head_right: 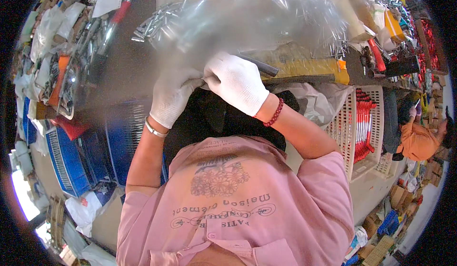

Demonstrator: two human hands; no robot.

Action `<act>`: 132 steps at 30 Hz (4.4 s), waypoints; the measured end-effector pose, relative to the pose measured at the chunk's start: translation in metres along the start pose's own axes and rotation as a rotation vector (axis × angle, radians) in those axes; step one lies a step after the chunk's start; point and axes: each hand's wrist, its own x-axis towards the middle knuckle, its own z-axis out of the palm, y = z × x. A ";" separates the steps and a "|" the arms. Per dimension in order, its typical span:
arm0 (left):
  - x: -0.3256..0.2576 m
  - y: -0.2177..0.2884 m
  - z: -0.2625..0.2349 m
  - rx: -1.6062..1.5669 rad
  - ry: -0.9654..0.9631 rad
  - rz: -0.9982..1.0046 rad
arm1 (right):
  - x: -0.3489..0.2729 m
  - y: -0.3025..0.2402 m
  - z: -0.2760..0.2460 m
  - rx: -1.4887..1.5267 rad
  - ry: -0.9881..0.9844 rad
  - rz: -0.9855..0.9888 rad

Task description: Assembling metal hardware components by hand using a hammer.

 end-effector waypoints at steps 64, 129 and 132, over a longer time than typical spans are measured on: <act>-0.052 0.039 0.015 -0.882 0.130 -0.549 | -0.065 -0.038 -0.004 0.856 -0.364 0.644; -0.501 -0.297 0.002 0.444 0.895 -1.732 | -0.072 0.007 0.052 0.781 -0.708 0.886; -0.515 -0.303 -0.001 0.523 0.818 -1.774 | -0.070 0.006 0.052 0.765 -0.707 0.889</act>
